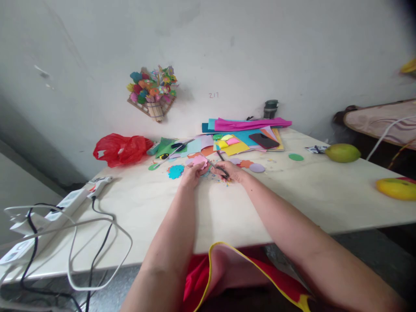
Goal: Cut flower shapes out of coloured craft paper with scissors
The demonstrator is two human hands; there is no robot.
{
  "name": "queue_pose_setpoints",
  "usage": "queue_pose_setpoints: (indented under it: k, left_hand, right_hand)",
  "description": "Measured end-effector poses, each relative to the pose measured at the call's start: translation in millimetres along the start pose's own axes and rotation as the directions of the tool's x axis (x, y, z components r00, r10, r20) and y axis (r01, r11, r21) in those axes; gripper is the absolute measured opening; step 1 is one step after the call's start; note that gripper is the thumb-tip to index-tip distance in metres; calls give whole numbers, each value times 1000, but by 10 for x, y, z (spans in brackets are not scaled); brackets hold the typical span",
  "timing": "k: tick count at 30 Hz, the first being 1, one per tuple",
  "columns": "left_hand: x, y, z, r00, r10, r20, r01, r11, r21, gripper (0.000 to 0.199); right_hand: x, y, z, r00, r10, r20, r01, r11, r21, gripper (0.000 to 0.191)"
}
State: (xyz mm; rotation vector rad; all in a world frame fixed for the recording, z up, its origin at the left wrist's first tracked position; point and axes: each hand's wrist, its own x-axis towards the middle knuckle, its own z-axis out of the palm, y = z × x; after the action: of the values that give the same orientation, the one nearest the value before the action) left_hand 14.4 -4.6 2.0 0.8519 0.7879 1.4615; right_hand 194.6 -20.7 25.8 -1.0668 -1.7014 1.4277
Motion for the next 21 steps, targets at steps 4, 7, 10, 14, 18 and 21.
queue_pose_setpoints:
  k: [4,7,10,14,18,21]
  left_hand:
    - [-4,5,-3,1000,2,3,-2,1000,1,20]
    - [0,8,-4,1000,6,-9,-6,1000,6,21]
    - [5,10,-5,999,12,-30,-11,1000,12,21]
    - [0,17,-2,999,25,-38,-24,1000,8,20]
    - [-6,15,-1,999,26,-38,-26,1000,10,19]
    - [-2,8,-9,999,30,-30,-30,999,12,21]
  right_hand:
    - [6,6,-1,1000,-4,13,4,1000,-19,29]
    - [-6,-4,-8,1000,-4,24,5,999,-46,31]
    - [-18,-6,-20,999,4,47,0,997,-78,31]
    - [-14,18,-42,996,-4,84,10,997,-80,35]
    - [-10,22,-55,997,-21,75,27,997,-74,38]
    - [-23,-6,-52,998,-18,64,23,997,-75,38]
